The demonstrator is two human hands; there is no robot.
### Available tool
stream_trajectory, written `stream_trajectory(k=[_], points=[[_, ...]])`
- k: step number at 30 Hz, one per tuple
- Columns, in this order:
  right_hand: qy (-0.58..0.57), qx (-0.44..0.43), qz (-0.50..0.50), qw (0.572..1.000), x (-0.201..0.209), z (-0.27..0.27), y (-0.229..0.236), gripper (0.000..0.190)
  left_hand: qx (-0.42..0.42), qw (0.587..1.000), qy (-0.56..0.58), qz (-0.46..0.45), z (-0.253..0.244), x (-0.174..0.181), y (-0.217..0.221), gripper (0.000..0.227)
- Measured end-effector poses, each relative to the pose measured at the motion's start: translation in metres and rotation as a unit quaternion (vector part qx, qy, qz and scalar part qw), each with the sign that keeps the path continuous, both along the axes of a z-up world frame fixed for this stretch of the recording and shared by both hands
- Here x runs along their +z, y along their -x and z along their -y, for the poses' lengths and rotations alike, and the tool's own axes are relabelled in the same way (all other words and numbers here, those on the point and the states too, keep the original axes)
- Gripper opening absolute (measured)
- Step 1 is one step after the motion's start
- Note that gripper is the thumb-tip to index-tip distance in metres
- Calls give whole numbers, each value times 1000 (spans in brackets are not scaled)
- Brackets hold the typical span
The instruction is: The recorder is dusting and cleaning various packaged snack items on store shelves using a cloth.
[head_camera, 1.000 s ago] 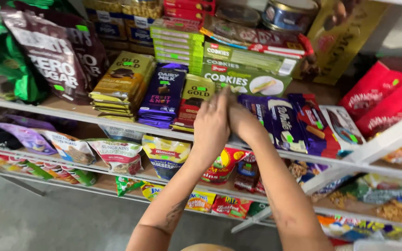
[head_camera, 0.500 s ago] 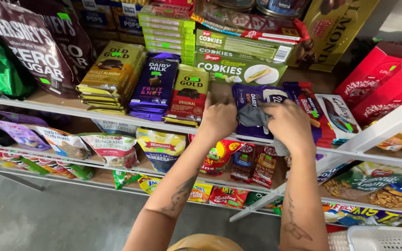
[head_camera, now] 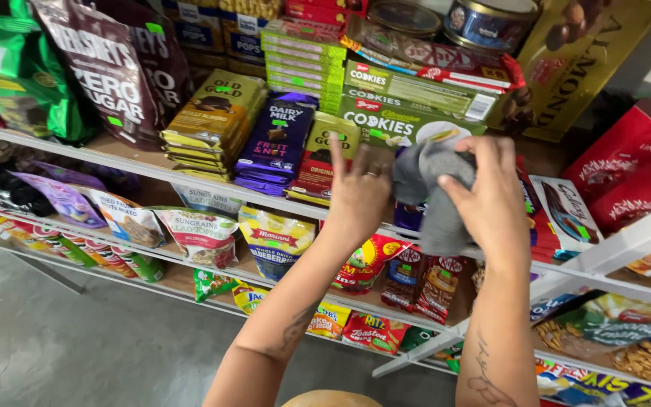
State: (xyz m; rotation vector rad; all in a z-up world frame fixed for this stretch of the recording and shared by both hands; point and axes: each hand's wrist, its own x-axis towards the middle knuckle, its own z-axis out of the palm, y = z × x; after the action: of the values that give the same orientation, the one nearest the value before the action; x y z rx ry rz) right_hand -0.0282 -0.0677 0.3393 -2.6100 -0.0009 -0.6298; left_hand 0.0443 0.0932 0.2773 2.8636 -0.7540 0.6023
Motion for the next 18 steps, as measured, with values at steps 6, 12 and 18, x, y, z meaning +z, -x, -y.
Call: stream_trajectory(k=[6, 12, 18], points=[[196, 219, -126, 948, -13, -54, -26, 28, 100, 993, -29, 47, -39, 17, 12, 40], [254, 231, -221, 913, -81, -32, -151, 17, 88, 996, 1, -34, -41, 9, 1, 53], [292, 176, -231, 911, -103, -25, -196, 35, 62, 997, -8, -55, -44, 8, -1, 62]])
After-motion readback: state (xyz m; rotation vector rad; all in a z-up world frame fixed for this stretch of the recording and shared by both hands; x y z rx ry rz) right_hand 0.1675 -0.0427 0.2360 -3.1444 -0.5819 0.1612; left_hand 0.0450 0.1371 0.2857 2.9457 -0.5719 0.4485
